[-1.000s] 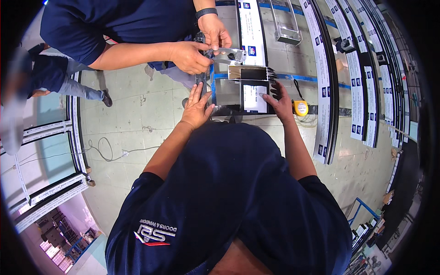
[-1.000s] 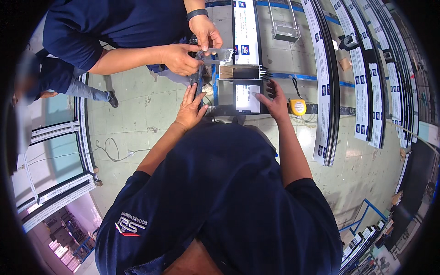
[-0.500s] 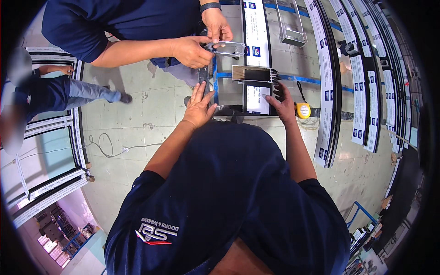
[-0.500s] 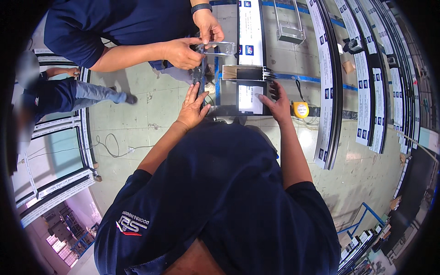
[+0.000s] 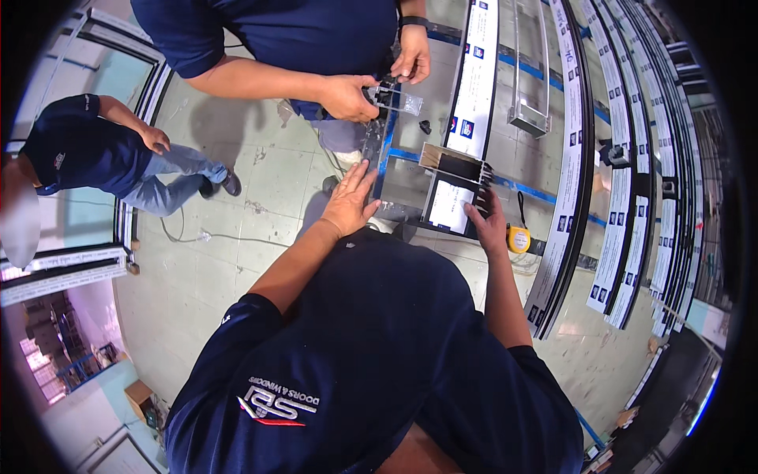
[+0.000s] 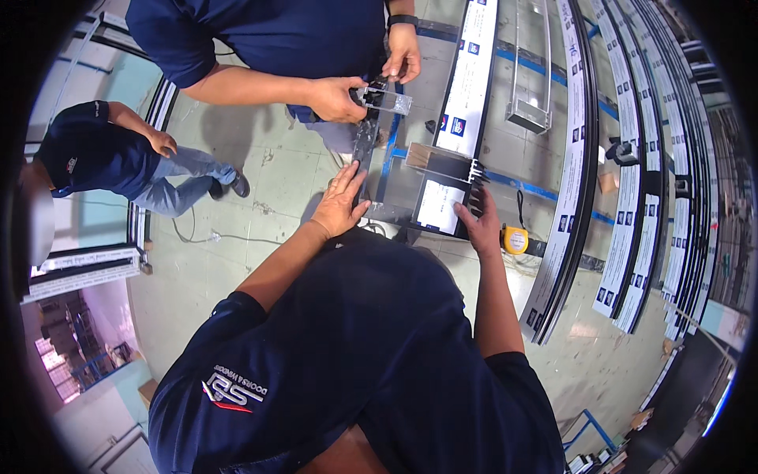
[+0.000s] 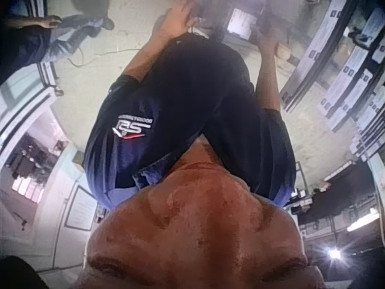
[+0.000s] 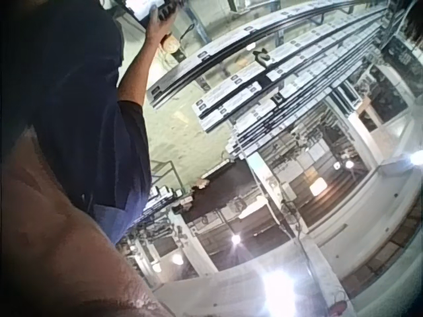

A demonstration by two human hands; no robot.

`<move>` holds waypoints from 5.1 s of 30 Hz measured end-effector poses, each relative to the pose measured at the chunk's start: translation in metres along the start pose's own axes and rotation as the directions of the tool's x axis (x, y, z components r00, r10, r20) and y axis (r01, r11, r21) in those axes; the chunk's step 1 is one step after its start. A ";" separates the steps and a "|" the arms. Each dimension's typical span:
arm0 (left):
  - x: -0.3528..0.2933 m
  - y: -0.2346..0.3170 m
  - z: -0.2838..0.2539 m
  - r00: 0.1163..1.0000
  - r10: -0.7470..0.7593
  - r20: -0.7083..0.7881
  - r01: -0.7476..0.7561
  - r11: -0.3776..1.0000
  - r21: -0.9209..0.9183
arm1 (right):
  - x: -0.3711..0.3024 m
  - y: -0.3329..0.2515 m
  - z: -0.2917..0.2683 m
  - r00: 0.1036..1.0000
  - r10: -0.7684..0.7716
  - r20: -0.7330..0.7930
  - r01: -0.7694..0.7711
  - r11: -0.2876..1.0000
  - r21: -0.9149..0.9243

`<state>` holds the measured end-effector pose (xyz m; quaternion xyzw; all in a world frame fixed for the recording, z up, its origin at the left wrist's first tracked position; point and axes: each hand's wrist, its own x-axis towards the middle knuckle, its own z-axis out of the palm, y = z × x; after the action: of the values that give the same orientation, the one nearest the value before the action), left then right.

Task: Assembling and inspecting aluminum window frame components with a colleague on a fabrication floor.

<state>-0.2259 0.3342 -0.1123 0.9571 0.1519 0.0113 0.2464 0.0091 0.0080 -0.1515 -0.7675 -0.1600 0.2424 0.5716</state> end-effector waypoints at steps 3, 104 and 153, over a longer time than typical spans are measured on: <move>-0.024 -0.005 0.010 0.997 -0.031 -0.069 0.026 0.997 -0.075 | 0.002 -0.006 0.003 0.997 -0.045 0.056 0.049 0.997 -0.063; -0.160 0.109 0.157 0.556 -0.828 -0.071 0.716 0.520 -0.465 | 0.086 -0.042 -0.073 0.744 -0.492 0.452 0.657 0.665 -0.357; 0.061 -0.137 0.218 0.696 -0.491 0.524 0.367 -0.384 -0.847 | -0.021 0.090 0.176 0.896 0.249 0.368 -0.243 0.968 -0.065</move>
<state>-0.1853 0.3643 -0.3723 0.2892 0.4573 0.0627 0.8386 -0.1087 0.1117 -0.2741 -0.7263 -0.1698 0.4528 0.4885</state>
